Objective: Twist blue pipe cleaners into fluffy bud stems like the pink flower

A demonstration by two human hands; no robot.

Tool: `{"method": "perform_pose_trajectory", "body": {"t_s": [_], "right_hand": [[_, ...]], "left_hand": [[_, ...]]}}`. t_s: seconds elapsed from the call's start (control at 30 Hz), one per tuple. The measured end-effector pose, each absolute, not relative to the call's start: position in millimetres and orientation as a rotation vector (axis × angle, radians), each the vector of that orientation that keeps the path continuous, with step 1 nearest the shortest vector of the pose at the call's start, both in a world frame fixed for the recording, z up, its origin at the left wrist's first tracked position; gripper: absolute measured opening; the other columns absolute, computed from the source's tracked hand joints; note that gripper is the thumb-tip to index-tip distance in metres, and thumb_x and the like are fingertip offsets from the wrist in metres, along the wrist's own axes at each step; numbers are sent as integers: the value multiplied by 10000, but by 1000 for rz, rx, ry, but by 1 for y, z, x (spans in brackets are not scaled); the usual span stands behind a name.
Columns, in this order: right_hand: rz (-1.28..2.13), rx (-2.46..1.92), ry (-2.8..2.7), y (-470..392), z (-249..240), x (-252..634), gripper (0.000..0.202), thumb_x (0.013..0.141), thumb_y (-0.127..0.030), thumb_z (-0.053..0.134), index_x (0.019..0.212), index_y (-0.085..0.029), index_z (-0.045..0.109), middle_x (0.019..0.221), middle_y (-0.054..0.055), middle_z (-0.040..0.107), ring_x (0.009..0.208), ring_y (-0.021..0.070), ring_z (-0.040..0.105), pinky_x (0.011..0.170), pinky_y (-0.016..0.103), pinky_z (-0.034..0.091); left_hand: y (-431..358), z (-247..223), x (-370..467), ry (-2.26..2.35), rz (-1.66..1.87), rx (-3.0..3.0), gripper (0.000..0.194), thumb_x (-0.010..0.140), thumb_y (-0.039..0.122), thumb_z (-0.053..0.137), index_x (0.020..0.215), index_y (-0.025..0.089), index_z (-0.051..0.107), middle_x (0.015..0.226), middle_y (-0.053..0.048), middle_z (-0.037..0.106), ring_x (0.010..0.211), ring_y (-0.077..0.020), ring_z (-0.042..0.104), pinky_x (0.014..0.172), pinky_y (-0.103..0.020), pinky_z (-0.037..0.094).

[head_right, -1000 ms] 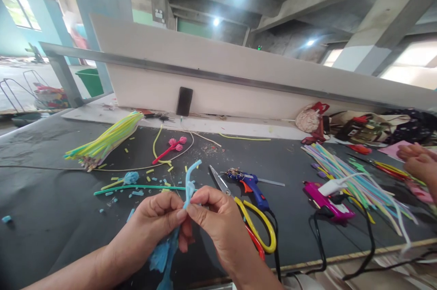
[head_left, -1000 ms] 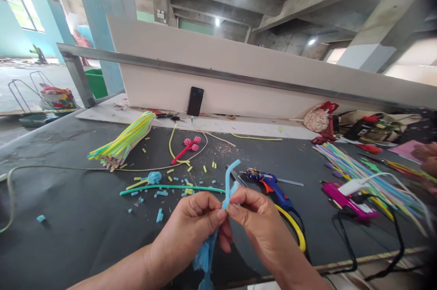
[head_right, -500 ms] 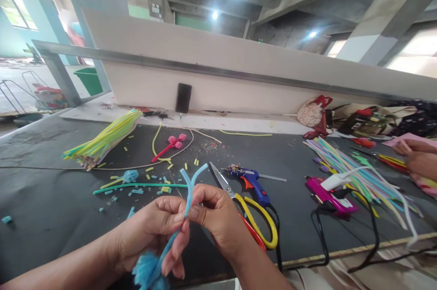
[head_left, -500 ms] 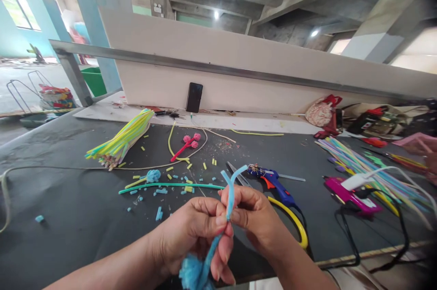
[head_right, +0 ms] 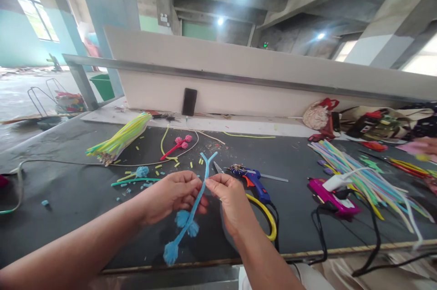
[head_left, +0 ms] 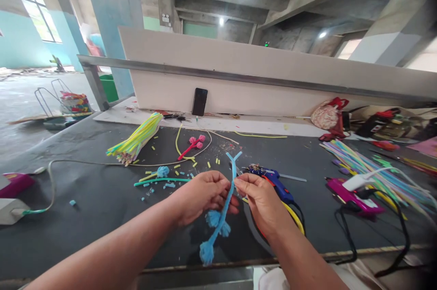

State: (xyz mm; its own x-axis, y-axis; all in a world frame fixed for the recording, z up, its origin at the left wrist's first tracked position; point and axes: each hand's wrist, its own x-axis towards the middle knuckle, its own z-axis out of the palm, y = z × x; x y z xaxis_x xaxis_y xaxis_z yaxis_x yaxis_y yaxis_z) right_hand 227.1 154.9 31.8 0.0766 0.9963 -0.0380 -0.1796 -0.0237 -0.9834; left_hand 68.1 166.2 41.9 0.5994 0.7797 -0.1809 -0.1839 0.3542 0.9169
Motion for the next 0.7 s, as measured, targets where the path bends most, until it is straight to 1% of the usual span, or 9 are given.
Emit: {"method": "perform_pose_trajectory", "body": {"t_s": [0.1,0.2,0.27,0.43,0.57,0.63,0.7], "right_hand": [[1231,-1149,-1026,158,31,232,207,624,-295,762,578,-148,624,498,-45,501,522,111,409,557,264,315],[1239,-1154,-1040,157,33,239,217,638,-309,755,577,-145,627,499,-36,538,525,113,444,564,264,331],[1258,-1155,-1044,155,35,243,216,646,-314,749,584,-144,630,512,-20,577,534,125,486,577,271,355],[1322,-1163,-1047,147,42,248,203,677,-320,730,653,-147,627,545,22,641,556,172,580,604,310,423],[1464,-1087,-1042,146,46,246,199,695,-326,718,676,-160,610,551,19,640,542,182,598,599,330,457],[1495,-1082,-1059,148,47,246,203,680,-323,736,661,-164,610,567,16,633,558,184,596,594,329,461],[1440,-1131,-1110,150,47,247,200,654,-309,763,647,-165,625,594,13,624,596,184,587,601,318,454]], "left_hand": [[173,48,79,773,705,1147,186,781,301,608,771,142,511,679,-37,663,569,-132,656,515,-195,417],[178,47,90,806,747,1241,158,731,239,631,717,142,507,598,-7,627,476,-104,608,424,-157,323],[179,43,96,817,769,1237,162,728,245,633,717,142,509,586,0,621,456,-98,598,404,-148,287],[177,29,101,732,823,1118,198,758,299,630,734,138,517,598,-8,638,465,-104,606,454,-173,368],[176,26,96,668,810,1033,196,763,279,633,700,130,522,577,-15,635,444,-97,586,470,-187,393],[175,26,94,636,792,964,191,749,271,645,689,129,531,545,-3,618,414,-89,559,508,-224,453],[175,26,93,606,766,881,195,724,269,667,680,132,534,509,13,596,377,-80,527,547,-276,506]]}}
